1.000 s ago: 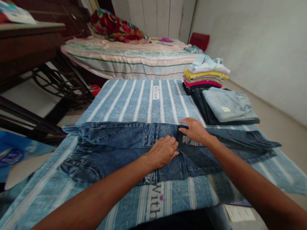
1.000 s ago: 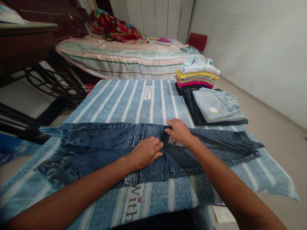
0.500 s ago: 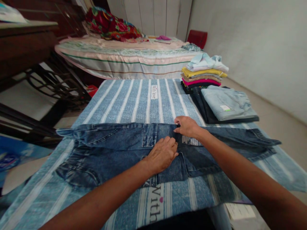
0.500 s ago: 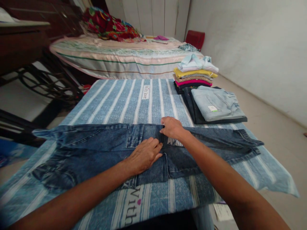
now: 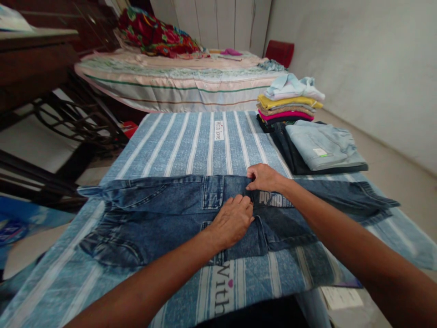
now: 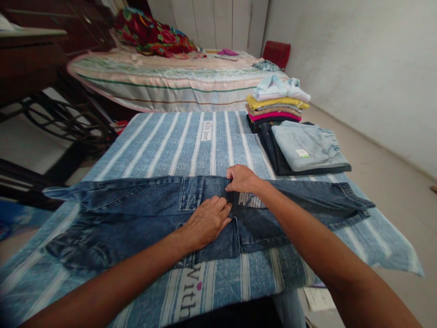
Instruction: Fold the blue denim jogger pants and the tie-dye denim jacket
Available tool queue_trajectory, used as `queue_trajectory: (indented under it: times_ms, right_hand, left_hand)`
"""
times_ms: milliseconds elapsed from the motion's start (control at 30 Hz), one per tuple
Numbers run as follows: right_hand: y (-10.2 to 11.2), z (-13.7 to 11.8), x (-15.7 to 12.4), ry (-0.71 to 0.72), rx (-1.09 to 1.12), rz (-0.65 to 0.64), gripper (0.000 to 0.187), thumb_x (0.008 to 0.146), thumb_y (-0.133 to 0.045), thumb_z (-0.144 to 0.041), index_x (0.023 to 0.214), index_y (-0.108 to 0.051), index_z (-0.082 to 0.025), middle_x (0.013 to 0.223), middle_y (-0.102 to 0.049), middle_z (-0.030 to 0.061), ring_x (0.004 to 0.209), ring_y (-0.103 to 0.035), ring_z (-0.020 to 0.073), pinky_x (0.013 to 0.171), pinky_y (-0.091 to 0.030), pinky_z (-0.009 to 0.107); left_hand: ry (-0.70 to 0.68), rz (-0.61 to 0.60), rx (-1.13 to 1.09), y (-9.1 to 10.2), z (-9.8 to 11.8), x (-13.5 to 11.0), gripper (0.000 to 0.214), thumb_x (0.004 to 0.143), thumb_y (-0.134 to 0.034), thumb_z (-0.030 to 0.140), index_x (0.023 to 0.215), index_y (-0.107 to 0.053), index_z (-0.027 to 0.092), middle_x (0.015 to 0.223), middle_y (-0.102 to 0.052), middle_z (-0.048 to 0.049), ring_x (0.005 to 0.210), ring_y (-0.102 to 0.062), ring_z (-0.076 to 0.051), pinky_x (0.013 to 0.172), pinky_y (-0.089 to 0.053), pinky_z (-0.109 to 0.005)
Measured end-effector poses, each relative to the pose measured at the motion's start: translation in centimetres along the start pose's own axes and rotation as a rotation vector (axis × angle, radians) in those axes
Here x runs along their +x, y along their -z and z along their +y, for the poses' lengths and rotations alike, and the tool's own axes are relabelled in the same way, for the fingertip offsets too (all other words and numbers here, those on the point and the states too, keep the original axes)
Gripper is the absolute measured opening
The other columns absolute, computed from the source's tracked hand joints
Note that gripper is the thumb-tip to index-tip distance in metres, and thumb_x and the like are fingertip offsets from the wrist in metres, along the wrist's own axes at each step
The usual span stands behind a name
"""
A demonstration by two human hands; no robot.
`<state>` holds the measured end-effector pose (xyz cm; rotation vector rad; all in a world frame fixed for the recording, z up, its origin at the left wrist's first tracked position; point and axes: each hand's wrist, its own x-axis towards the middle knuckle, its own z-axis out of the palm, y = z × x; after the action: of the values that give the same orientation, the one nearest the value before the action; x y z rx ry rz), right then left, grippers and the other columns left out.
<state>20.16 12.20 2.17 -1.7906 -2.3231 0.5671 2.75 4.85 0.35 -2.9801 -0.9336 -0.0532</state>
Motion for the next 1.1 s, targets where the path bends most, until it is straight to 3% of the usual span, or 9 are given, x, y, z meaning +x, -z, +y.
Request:
queue_trajectory:
  times_ms: [100,267,367,533,867,1100]
  right_hand:
    - [-0.1,0.2,-0.6,0.026,0.036,-0.004,0.029,0.062,-0.074,-0.028,0.086,-0.063,-0.016,0.078,-0.061,-0.0009,0.07,-0.055,0.0137,0.059,-0.039,0.022]
    - [-1.1,0.8,-1.0,0.046,0.095,-0.024,0.066,0.053,-0.08,-0.029,0.112,-0.055,-0.013,0.1,-0.063,0.0067,0.088,-0.059,0.0208,0.07,-0.044,0.026]
    - [-1.5,0.8,-1.0,0.07,0.122,-0.04,0.077,0.052,-0.08,-0.025,0.122,-0.05,-0.014,0.109,-0.061,0.0094,0.096,-0.058,0.0241,0.076,-0.045,0.029]
    - [-1.4,0.5,-1.1,0.111,0.164,-0.058,0.075,0.05,-0.078,-0.02,0.12,-0.052,-0.014,0.11,-0.061,0.0084,0.098,-0.058,0.0238,0.079,-0.044,0.029]
    - [-0.8,0.2,-1.1,0.141,0.279,-0.134,0.047,0.05,-0.073,-0.017,0.095,-0.061,-0.013,0.08,-0.06,-0.0028,0.074,-0.056,0.0156,0.062,-0.041,0.022]
    - [-0.6,0.4,-1.0,0.219,0.352,-0.213,0.066,0.046,-0.075,-0.018,0.109,-0.057,-0.013,0.093,-0.062,-0.0003,0.087,-0.056,0.0189,0.074,-0.043,0.026]
  left_hand:
    - [0.001,0.013,-0.006,-0.3,0.0,-0.1,0.024,0.091,-0.047,0.031,0.105,-0.055,0.013,0.098,-0.053,-0.0083,0.092,-0.048,-0.023,0.076,-0.042,-0.036]
    - [0.014,0.026,0.008,-0.6,0.1,-0.1,0.027,0.091,-0.048,0.03,0.109,-0.054,0.012,0.096,-0.054,-0.0076,0.091,-0.048,-0.023,0.076,-0.042,-0.036]
    - [0.022,0.024,0.018,-0.6,0.3,-0.1,0.027,0.091,-0.048,0.03,0.11,-0.054,0.011,0.095,-0.054,-0.0076,0.091,-0.048,-0.023,0.076,-0.042,-0.036]
    - [0.027,0.042,0.031,-0.6,0.4,-0.2,0.028,0.092,-0.046,0.03,0.111,-0.054,0.011,0.095,-0.054,-0.0072,0.091,-0.048,-0.023,0.075,-0.042,-0.036]
    - [0.002,0.099,0.004,-1.1,0.4,-0.4,0.024,0.092,-0.044,0.028,0.105,-0.057,0.012,0.093,-0.053,-0.0072,0.09,-0.048,-0.023,0.076,-0.043,-0.037]
    - [-0.004,0.112,-0.001,-1.1,0.3,-0.5,0.023,0.092,-0.044,0.027,0.103,-0.059,0.013,0.091,-0.053,-0.0073,0.088,-0.048,-0.023,0.075,-0.044,-0.036]
